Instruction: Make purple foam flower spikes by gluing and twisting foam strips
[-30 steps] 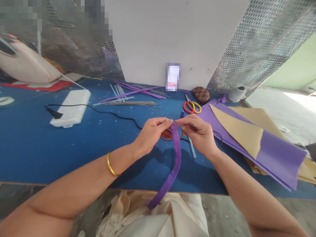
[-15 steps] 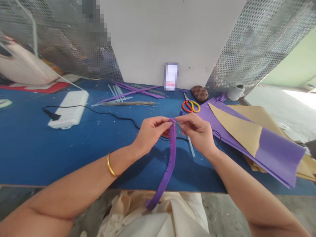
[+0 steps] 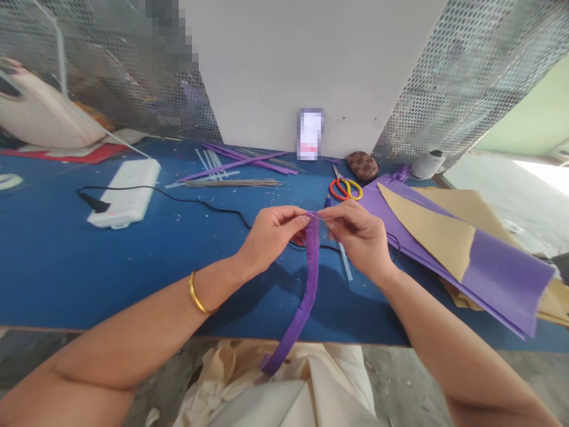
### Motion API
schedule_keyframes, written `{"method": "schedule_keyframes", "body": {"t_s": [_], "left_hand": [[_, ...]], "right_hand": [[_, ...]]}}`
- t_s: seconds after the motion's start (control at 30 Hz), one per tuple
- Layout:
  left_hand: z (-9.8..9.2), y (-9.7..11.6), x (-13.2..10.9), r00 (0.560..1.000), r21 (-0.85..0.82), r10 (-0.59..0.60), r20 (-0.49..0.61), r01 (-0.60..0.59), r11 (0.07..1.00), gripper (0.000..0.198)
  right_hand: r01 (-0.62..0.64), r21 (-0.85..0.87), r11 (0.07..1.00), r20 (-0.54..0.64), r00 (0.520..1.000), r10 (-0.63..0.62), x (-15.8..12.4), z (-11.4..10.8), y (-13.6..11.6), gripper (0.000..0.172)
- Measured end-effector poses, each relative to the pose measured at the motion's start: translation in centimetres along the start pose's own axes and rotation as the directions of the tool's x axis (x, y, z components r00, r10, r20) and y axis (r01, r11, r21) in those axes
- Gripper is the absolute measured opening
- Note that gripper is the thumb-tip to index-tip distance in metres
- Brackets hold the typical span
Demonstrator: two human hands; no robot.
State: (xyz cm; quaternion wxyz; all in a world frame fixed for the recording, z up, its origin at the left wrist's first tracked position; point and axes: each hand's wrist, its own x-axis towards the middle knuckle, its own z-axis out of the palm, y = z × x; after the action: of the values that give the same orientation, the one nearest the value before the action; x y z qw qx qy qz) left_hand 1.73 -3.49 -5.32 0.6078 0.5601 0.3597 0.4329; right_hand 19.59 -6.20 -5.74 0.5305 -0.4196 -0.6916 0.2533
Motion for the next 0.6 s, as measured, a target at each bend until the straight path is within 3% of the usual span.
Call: {"method": "schedule_keyframes", "body": {"t_s": [0.13, 0.23, 0.33, 0.47, 0.6], "left_hand": [[0.02, 0.14, -0.24, 0.999, -0.050, -0.021, 0.042, 0.023, 0.998, 0.016], [0.08, 0.17, -0.33, 1.000, 0.011, 0.017, 0.018, -0.018, 1.000, 0.017], [0.04, 0.21, -0.21, 0.998, 0.127, 0.056, -0.010, -0.054, 0.990, 0.020], [-0.33, 0.32, 0.06, 0.992, 0.287, 0.117, 0.044, -0.125, 0.950, 0.022], [-0.60, 0.52, 0.12, 0.990, 0.349, 0.118, 0.078, -0.138, 0.927, 0.021]], "right_hand": [[0.076, -0.126, 0.989, -0.010, 0.997, -0.078, -0.28, 0.10, -0.17, 0.029], [0.076, -0.154, 0.985, -0.011, 0.997, -0.078, -0.35, 0.18, -0.25, 0.029], [0.037, -0.114, 0.993, 0.005, 0.999, -0.036, -0.21, 0.12, -0.24, 0.027], [-0.067, 0.000, 0.998, 0.038, 0.997, 0.067, 0.03, -0.10, -0.07, 0.027], [-0.087, 0.054, 0.995, 0.059, 0.995, 0.083, 0.08, -0.28, -0.02, 0.023]]}}
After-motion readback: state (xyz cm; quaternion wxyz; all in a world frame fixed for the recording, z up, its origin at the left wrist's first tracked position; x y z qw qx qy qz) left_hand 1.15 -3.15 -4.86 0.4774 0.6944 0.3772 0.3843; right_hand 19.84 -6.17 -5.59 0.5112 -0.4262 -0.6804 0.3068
